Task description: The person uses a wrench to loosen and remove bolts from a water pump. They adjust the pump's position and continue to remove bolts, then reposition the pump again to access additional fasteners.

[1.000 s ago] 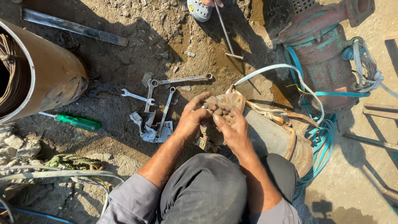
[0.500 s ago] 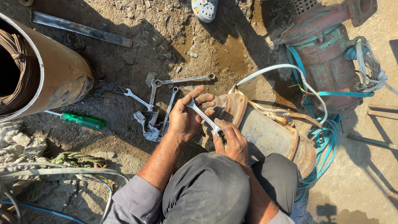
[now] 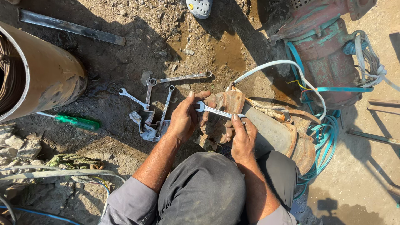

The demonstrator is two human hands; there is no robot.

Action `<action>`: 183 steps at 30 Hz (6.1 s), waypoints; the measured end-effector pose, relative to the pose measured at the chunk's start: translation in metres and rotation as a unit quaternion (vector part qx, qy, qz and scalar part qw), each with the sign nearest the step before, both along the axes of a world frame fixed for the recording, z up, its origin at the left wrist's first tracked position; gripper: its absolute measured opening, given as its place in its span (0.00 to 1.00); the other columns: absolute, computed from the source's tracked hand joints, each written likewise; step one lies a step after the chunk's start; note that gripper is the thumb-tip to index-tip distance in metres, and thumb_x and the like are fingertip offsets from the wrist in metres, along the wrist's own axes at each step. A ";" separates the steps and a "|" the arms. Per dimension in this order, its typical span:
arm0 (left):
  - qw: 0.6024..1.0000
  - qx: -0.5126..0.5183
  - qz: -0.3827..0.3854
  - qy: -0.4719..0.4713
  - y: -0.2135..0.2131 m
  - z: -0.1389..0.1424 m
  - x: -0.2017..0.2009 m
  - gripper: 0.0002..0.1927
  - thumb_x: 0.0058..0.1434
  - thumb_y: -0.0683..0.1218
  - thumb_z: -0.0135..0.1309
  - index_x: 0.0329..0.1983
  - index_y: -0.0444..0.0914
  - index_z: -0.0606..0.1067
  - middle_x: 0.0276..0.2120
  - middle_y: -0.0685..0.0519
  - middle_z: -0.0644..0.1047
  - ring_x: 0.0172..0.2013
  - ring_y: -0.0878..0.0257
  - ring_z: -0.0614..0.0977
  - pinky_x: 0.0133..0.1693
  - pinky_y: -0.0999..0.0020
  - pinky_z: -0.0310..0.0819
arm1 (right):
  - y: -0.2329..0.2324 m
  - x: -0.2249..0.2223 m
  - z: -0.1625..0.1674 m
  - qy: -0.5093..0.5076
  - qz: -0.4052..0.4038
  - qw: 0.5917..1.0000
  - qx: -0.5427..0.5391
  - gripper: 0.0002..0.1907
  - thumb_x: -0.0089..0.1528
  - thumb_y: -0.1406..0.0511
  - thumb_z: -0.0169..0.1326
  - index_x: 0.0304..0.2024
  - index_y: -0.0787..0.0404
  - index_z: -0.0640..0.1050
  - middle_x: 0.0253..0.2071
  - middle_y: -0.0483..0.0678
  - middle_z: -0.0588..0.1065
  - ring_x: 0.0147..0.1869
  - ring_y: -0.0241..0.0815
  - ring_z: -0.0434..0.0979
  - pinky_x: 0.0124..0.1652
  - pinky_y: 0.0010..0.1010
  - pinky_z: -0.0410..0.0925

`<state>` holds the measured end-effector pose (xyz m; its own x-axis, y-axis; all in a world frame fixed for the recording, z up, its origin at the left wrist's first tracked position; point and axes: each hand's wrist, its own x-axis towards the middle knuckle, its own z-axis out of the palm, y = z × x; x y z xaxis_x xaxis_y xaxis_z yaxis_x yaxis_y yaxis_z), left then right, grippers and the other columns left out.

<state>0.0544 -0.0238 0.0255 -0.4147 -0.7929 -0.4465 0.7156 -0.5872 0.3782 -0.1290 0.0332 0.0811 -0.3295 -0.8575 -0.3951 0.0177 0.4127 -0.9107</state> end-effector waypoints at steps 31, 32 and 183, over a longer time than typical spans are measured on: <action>0.886 -0.327 -0.084 -0.317 -0.018 0.028 0.011 0.39 0.59 0.49 0.63 0.73 0.41 0.62 0.60 0.44 0.75 0.51 0.55 0.81 0.50 0.60 0.79 | -0.029 -0.019 0.019 0.153 0.166 0.972 0.067 0.14 0.70 0.60 0.55 0.38 0.64 0.82 0.24 0.48 0.71 0.24 0.37 0.67 0.23 0.31 0.64; 0.868 -0.332 -0.074 -0.362 -0.017 0.018 0.010 0.42 0.56 0.50 0.63 0.74 0.40 0.63 0.62 0.43 0.75 0.55 0.52 0.80 0.55 0.58 0.77 | -0.035 -0.023 0.017 0.137 0.132 0.981 0.027 0.14 0.70 0.59 0.56 0.39 0.64 0.80 0.24 0.48 0.72 0.24 0.36 0.70 0.24 0.30 0.67; 0.789 -0.376 -0.171 -0.455 -0.033 -0.074 -0.050 0.58 0.41 0.73 0.67 0.68 0.36 0.66 0.65 0.36 0.69 0.66 0.39 0.70 0.64 0.48 0.65 | -0.253 -0.008 -0.076 0.119 -0.151 0.969 0.152 0.11 0.60 0.59 0.59 0.33 0.58 0.75 0.18 0.39 0.63 0.17 0.33 0.57 0.17 0.31 0.52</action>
